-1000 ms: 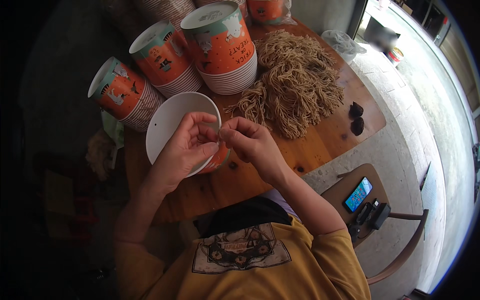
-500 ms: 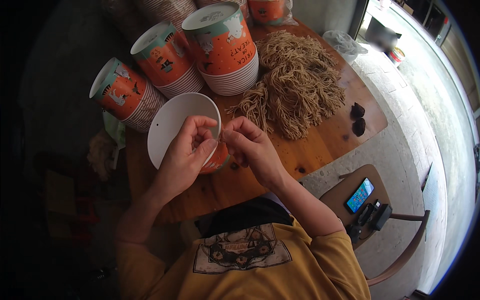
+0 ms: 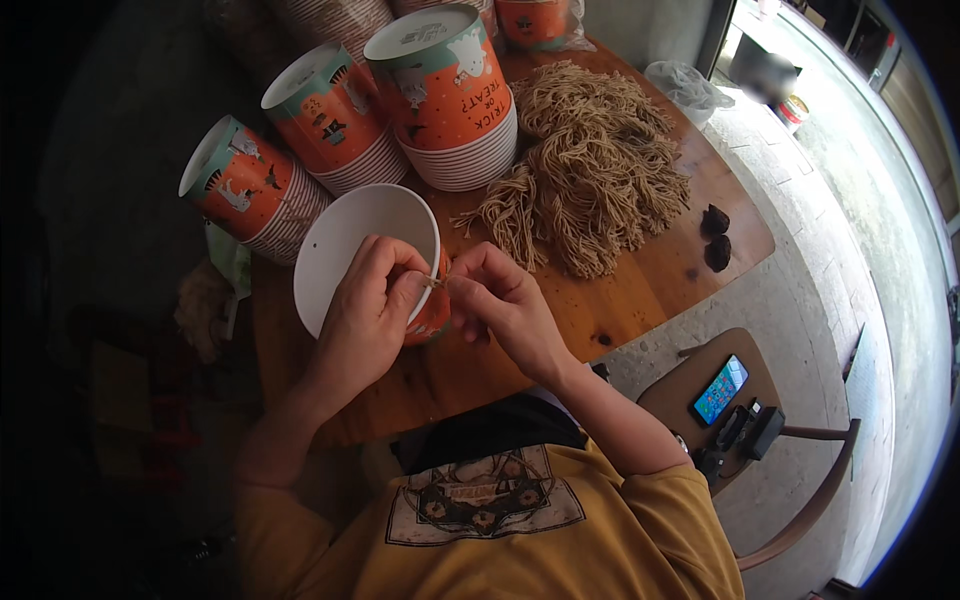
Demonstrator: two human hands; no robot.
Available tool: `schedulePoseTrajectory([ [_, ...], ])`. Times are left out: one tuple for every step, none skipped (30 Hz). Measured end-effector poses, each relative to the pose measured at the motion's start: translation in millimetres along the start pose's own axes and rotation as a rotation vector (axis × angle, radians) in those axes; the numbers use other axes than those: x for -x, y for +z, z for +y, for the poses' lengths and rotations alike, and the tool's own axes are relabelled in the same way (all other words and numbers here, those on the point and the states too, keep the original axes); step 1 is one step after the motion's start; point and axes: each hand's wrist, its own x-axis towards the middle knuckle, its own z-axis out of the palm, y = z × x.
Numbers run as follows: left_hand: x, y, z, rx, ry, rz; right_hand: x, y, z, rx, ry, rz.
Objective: Tying thin brown cords into small bundles and placing them into decorated paper cups.
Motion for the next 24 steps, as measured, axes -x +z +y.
schedulePoseTrajectory([
  [0, 0, 0, 0.001, 0.001, -0.001, 1, 0, 0, 0.006, 0.003, 0.003],
  [0, 0, -1, 0.03, -0.008, 0.002, 2, 0, 1, 0.011, 0.006, 0.004],
  [1, -1, -2, 0.059, -0.016, 0.004, 2, 0, 2, 0.011, 0.005, 0.004],
  [0, -1, -3, 0.059, -0.016, 0.004, 2, -2, 4, 0.005, -0.004, -0.007],
  [0, 0, -4, 0.075, -0.024, 0.006, 2, -2, 5, -0.002, -0.014, -0.017],
  [0, 0, -5, 0.09, -0.031, 0.007, 2, -2, 5, -0.002, -0.014, -0.016],
  [1, 0, -6, 0.091, -0.031, 0.007, 2, -2, 6, -0.001, -0.019, -0.018],
  [1, 0, -7, 0.108, -0.043, 0.01, 2, -2, 6, -0.001, -0.024, -0.02],
  [1, 0, -8, 0.126, -0.056, 0.012, 2, -2, 7, 0.0, -0.024, -0.021],
  [1, 0, -9, 0.126, -0.056, 0.013, 1, -3, 9, 0.002, -0.04, -0.018],
  [1, 0, -9, 0.158, -0.084, -0.001, 1, -2, 10, 0.005, -0.056, -0.014],
  [2, 0, -10, 0.19, -0.111, -0.014, 1, -1, 10, 0.005, -0.056, -0.015],
  [2, -1, -10, 0.19, -0.111, -0.014, 2, 0, 10, -0.009, -0.078, 0.005],
  [2, -1, -10, 0.179, -0.125, -0.03, 2, 1, 10, -0.023, -0.101, 0.027],
  [2, -1, -10, 0.169, -0.139, -0.045, 1, 1, 13, -0.023, -0.101, 0.029],
  [2, -1, -8, 0.17, -0.138, -0.048, -2, 1, 17, 0.149, -0.27, 0.077],
  [2, -2, -7, 0.208, -0.179, -0.06, -4, 2, 19, 0.322, -0.437, 0.12],
  [2, -2, -5, 0.245, -0.22, -0.073, -3, 3, 17, 0.321, -0.436, 0.119],
  [2, -2, -4, 0.245, -0.22, -0.074, -1, 6, 11, 0.493, -0.428, 0.155],
  [2, -2, -2, 0.272, -0.236, -0.076, 0, 8, 8, 0.665, -0.417, 0.19],
  [2, -2, -2, 0.3, -0.252, -0.079, 0, 9, 7, 0.664, -0.417, 0.19],
  [1, -1, -3, 0.299, -0.253, -0.08, 0, 9, 7, 0.772, -0.491, 0.214],
  [2, -1, -6, 0.232, -0.189, -0.063, 0, 10, 7, 0.882, -0.566, 0.236],
  [2, -1, -8, 0.165, -0.126, -0.046, 0, 11, 8, 0.883, -0.566, 0.235],
])
